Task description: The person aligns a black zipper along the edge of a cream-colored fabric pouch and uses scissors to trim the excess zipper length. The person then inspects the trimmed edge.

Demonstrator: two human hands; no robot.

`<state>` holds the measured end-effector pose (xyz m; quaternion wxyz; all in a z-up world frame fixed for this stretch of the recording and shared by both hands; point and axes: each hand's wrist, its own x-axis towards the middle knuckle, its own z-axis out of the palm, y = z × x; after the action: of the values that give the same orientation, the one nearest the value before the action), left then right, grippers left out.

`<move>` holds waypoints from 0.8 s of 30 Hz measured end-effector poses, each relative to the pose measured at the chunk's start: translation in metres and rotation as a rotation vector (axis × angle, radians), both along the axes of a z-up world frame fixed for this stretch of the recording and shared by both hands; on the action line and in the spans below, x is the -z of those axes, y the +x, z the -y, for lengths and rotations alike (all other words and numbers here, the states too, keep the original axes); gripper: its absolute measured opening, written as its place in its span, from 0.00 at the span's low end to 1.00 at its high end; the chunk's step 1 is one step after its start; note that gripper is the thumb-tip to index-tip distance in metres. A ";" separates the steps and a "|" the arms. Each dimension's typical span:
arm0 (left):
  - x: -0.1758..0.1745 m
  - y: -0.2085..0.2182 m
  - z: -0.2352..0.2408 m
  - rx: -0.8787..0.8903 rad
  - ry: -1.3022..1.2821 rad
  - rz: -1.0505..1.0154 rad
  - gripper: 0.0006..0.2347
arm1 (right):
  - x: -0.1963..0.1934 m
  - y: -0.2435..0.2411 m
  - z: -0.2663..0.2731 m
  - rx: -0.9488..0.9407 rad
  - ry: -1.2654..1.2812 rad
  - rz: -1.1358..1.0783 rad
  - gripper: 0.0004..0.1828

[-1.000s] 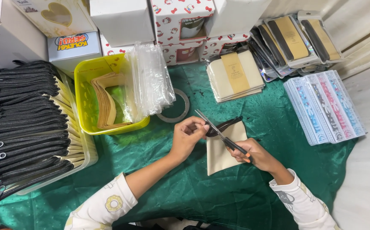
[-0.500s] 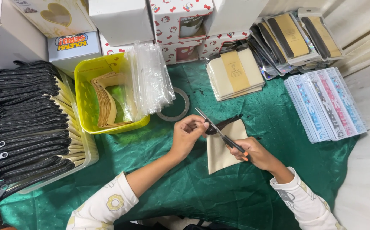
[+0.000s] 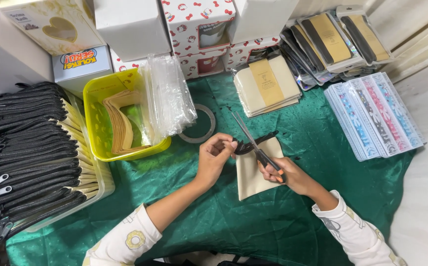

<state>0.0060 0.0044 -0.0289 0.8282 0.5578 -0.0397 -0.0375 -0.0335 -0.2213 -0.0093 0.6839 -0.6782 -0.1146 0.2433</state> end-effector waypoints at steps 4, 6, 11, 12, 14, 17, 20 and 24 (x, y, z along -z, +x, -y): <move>-0.004 -0.001 0.002 -0.017 0.058 -0.012 0.04 | -0.005 -0.001 -0.007 0.080 -0.051 0.052 0.19; -0.011 -0.002 0.003 -0.022 0.073 0.012 0.04 | 0.000 -0.005 -0.008 0.172 -0.041 0.079 0.11; -0.033 -0.015 0.004 0.001 0.258 0.270 0.05 | 0.009 -0.010 -0.007 0.436 -0.001 0.182 0.14; -0.039 -0.019 0.005 0.025 0.320 0.400 0.05 | 0.013 -0.011 -0.006 0.450 0.001 0.206 0.17; -0.045 -0.024 0.005 0.049 0.381 0.530 0.05 | 0.009 -0.012 -0.009 0.463 0.001 0.229 0.19; -0.051 -0.027 0.003 0.025 0.412 0.545 0.06 | -0.002 -0.010 -0.018 0.476 -0.015 0.237 0.15; -0.084 -0.046 -0.001 0.009 0.441 0.512 0.07 | 0.016 -0.010 -0.011 0.469 -0.006 0.158 0.12; -0.155 -0.102 -0.022 0.783 0.069 0.462 0.37 | 0.031 -0.008 -0.004 0.483 -0.175 -0.017 0.12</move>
<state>-0.0957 0.0261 0.1261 0.7019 0.5218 -0.4302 -0.2237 -0.0418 -0.2174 -0.0402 0.6618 -0.7404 0.0779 0.0879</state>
